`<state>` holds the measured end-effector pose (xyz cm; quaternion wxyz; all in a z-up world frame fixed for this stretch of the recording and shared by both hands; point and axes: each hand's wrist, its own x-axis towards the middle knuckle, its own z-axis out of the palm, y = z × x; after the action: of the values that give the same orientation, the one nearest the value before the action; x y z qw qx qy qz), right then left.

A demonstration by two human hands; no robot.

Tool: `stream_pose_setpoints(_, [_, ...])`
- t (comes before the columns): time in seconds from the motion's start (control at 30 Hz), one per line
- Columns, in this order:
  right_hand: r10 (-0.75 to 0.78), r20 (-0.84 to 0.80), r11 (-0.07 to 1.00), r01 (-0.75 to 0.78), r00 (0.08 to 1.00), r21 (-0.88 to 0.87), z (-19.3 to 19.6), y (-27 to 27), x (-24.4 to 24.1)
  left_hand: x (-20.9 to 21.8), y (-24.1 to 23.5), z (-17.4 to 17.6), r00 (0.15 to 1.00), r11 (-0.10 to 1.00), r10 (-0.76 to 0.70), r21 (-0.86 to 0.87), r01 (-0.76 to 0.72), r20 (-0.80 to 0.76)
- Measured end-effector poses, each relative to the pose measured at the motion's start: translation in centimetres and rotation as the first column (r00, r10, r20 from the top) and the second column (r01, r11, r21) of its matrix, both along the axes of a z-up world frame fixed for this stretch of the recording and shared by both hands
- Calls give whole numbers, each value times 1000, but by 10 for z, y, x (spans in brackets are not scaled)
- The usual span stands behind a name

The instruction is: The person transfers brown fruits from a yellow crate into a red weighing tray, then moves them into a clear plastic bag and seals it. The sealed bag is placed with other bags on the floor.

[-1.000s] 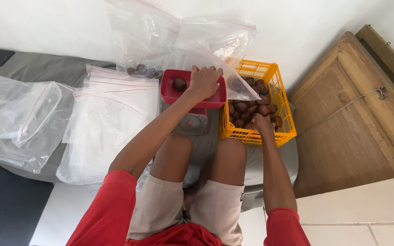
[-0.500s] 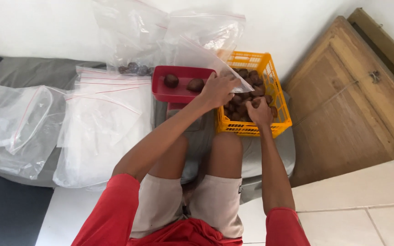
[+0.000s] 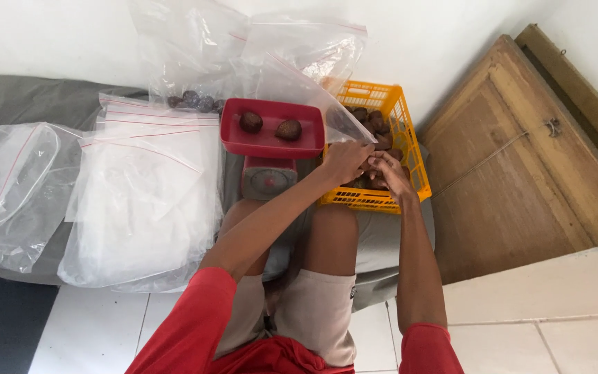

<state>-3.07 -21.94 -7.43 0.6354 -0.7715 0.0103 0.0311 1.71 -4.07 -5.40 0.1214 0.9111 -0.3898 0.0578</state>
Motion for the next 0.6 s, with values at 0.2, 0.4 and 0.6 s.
stream_pose_setpoints(0.2, [87, -35, 996, -88, 996, -33, -2, -2, 5, 23, -15, -36, 995, 999, 29, 47, -25, -91])
stream_pose_setpoints(0.4, [17, -105, 994, -5, 994, 109, 28, 14, -12, 0, 22, 6, 978, 983, -93, -175, 59, -189])
stream_pose_setpoints(0.6, [-229, 93, 916, 247, 969, -317, -9, 1, 8, -26, 111, 108, 982, 959, -16, -280, -38, -191])
